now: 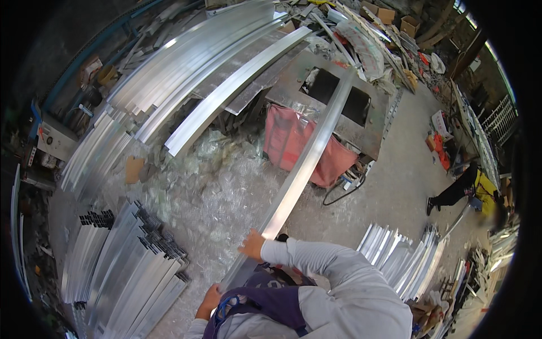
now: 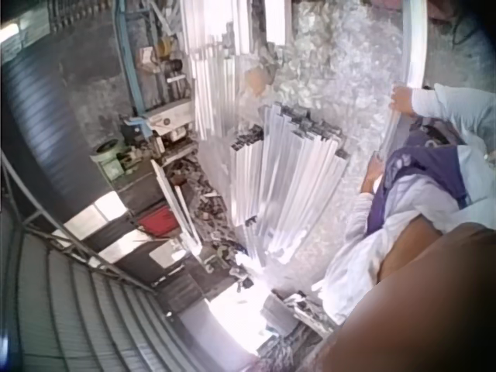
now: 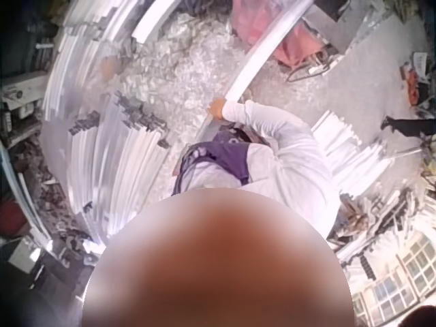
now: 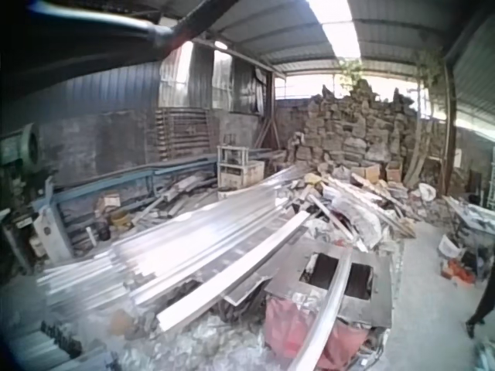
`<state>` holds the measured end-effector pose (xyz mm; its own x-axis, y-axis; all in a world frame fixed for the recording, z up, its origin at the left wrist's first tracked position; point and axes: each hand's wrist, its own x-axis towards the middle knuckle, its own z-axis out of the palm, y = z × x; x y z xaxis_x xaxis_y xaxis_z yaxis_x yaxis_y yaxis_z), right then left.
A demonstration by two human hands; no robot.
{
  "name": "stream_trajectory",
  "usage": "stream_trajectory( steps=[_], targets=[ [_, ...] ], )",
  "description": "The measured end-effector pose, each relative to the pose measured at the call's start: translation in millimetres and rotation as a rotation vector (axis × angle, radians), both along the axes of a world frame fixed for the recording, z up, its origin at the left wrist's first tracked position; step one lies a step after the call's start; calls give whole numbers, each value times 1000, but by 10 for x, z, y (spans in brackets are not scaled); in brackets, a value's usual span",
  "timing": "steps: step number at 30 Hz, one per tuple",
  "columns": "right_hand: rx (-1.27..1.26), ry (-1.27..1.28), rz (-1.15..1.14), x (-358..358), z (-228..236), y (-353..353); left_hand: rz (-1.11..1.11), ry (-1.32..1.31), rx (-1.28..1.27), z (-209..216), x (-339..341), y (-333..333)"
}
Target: The person repeatedly picks up long silver metal profiles from a pile, wipes each one with a red cloth, and places it on a nearby surface. The action is performed one at a time in a repetitive cycle throughout the clip.
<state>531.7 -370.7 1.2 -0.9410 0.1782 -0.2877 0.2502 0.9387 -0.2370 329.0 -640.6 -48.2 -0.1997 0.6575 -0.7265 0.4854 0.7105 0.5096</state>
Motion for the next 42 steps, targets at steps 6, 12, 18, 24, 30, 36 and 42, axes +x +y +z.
stream_trajectory(
  steps=[6,12,18,24,30,36,42],
  targets=[
    [261,217,-93,845,173,2114,-152,154,473,456,887,2213],
    [545,248,-182,1897,851,3730,-309,-402,308,694,1315,3842],
    [591,177,-197,2045,976,4180,-116,-601,51,111,1492,4042],
    [595,49,-89,1777,662,3381,-352,-491,-13,297,1097,3295],
    [240,263,2,954,318,1729,-60,-444,-181,3,124,1330],
    [83,321,62,144,81,18,233,-263,-386,419,-355,-287],
    [112,448,114,-45,-376,-779,319,-274,-541,478,-429,-1055]
  ],
)
